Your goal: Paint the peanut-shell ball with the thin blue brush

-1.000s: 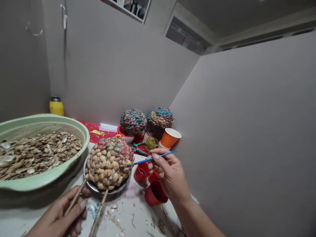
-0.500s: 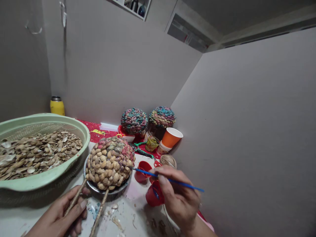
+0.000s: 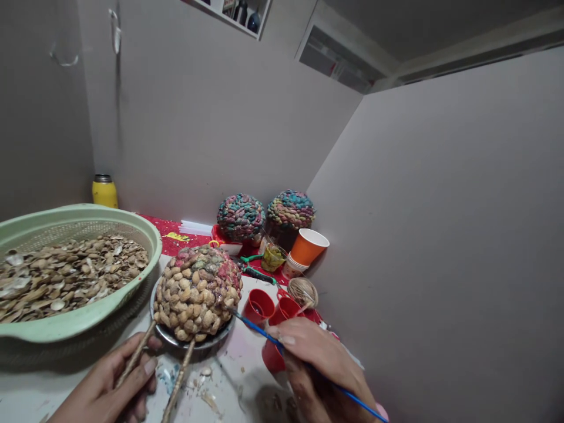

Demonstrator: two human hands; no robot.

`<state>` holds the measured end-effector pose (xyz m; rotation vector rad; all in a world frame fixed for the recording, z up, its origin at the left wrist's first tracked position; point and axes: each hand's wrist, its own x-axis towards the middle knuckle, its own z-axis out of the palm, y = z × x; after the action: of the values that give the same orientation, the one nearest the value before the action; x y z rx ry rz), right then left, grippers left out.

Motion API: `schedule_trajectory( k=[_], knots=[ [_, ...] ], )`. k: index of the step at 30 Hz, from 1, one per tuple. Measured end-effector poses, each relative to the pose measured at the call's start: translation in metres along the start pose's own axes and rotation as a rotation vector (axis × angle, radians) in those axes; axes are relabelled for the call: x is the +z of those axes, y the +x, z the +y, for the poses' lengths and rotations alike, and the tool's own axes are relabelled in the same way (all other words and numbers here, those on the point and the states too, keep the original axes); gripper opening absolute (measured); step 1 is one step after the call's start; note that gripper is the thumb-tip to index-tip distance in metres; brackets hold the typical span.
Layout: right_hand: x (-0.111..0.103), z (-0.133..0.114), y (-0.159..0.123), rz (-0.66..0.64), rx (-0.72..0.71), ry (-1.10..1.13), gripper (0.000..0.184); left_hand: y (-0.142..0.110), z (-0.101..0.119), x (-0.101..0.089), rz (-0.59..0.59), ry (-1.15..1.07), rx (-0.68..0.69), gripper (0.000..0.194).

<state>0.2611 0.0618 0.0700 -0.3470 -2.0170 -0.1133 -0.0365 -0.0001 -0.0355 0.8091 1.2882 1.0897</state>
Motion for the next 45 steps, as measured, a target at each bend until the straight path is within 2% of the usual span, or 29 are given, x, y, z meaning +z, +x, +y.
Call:
schedule_trajectory(
  k=[5,9,12,14,16,19,21,23,29,32,34,37,40,42,45],
  knots=[
    [-0.004,-0.002,-0.002,-0.025,0.018,-0.058,0.036,-0.002,0.003,-0.001,-0.036,0.028,-0.028,0.086],
    [-0.006,-0.005,-0.004,-0.075,0.056,-0.002,0.039,-0.001,0.0,-0.004,-0.048,0.02,-0.015,0.078],
    [-0.006,-0.011,-0.005,-0.052,0.096,0.034,0.042,-0.001,0.0,-0.004,-0.062,0.024,-0.003,0.075],
    [-0.003,-0.013,-0.004,-0.009,0.104,0.054,0.04,-0.002,0.002,-0.004,-0.065,0.023,0.001,0.073],
    [0.003,-0.011,-0.002,0.088,0.144,0.08,0.034,-0.002,0.003,-0.003,-0.054,0.02,-0.004,0.074],
    [0.012,-0.003,-0.001,0.247,0.327,0.156,0.02,-0.003,0.002,-0.001,-0.018,0.01,0.015,0.076],
    [0.016,0.004,-0.002,0.307,0.464,0.199,0.014,-0.003,0.001,0.0,-0.03,0.008,0.017,0.076],
    [0.016,0.009,-0.004,0.346,0.546,0.211,0.01,-0.003,-0.001,0.001,-0.033,0.01,0.011,0.075],
    [0.017,0.005,0.0,0.339,0.582,0.364,0.008,-0.004,0.006,0.003,-0.03,0.01,-0.017,0.081],
    [0.019,0.006,0.001,0.352,0.602,0.307,0.006,-0.004,0.009,0.003,-0.034,0.012,-0.03,0.079],
    [0.019,0.008,-0.003,0.37,0.594,0.239,0.006,-0.003,0.006,0.002,-0.031,0.011,-0.036,0.079],
    [0.019,0.01,-0.009,0.357,0.501,0.188,0.015,0.0,-0.004,0.001,0.006,-0.001,-0.004,0.079],
    [0.015,0.006,-0.009,0.249,0.304,0.134,0.029,0.002,-0.011,-0.002,0.027,-0.014,0.026,0.073],
    [0.01,0.002,-0.006,0.138,0.179,0.075,0.034,0.002,-0.01,-0.003,-0.001,-0.005,0.019,0.069],
    [0.003,-0.003,-0.002,0.037,0.082,0.013,0.039,-0.001,-0.004,-0.003,-0.063,0.013,-0.006,0.068]
  ],
)
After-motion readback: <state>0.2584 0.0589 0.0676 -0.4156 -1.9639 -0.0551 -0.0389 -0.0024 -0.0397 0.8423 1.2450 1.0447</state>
